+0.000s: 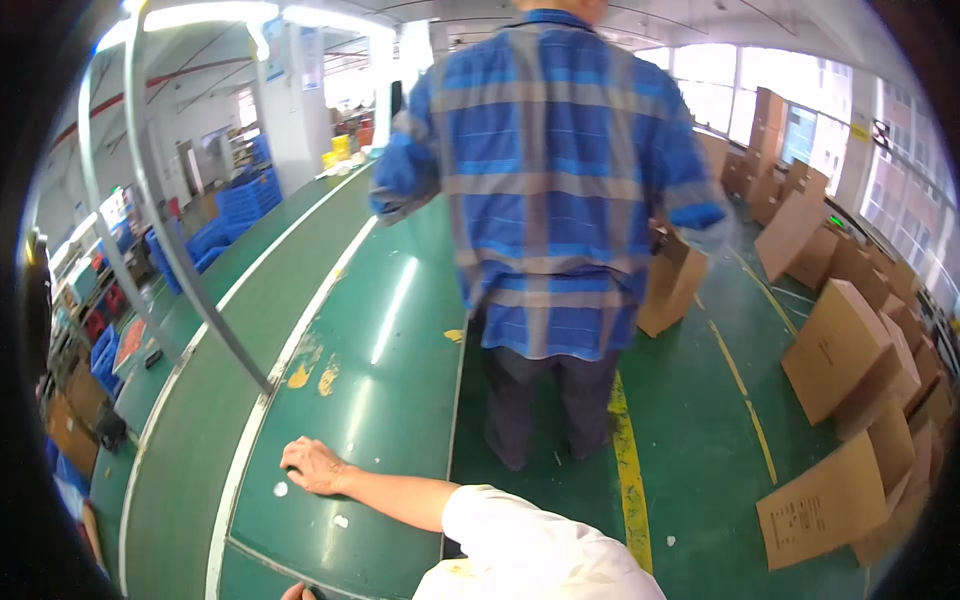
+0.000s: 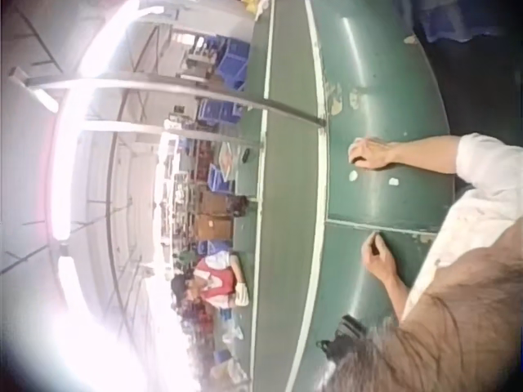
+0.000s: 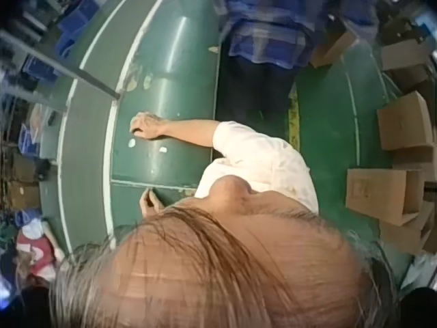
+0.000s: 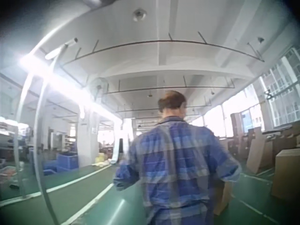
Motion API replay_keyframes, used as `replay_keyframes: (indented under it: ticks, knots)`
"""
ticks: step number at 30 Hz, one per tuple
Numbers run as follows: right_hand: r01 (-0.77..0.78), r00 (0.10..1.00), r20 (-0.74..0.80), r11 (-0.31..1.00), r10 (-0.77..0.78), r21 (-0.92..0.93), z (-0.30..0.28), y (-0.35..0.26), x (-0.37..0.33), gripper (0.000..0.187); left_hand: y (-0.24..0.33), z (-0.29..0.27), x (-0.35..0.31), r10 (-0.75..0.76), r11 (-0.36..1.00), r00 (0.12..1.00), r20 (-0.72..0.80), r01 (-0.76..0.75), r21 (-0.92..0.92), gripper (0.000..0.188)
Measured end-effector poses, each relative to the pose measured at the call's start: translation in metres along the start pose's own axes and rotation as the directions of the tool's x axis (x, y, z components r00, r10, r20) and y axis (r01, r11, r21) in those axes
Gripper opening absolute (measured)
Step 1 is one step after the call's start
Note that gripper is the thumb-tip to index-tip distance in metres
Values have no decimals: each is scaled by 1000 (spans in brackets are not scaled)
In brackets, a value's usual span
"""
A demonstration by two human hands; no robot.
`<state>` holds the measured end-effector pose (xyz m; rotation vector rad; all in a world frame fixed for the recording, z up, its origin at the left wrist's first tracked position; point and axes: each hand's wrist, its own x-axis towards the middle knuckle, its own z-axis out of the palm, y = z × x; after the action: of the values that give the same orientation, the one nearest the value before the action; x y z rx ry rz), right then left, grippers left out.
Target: The person packs items on an assembly line by taking open product boxes from a conveyor belt, folding and closing the flaps of each box by hand, and stacking the closed boxes on the conveyor table.
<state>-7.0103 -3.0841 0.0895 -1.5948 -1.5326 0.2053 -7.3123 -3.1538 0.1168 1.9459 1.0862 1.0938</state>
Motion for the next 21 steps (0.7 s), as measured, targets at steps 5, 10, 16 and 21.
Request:
replay_keyframes:
  ticks: [5,10,16,21]
  knots:
    - [238,971,4,970,-239,49,55,-83,34,22,15,-80,-34,10,977,990,-142,21,212,17]
    - [209,977,36,978,-210,25,59,-75,48,23,13,-78,-14,14,984,986,-167,16,179,14]
    - [213,976,52,977,-212,-15,76,-69,61,23,3,-81,1,32,991,982,-185,-7,135,12]
    - [207,978,30,978,-207,14,89,-71,60,19,-4,-88,-1,42,985,984,-175,-11,172,12]
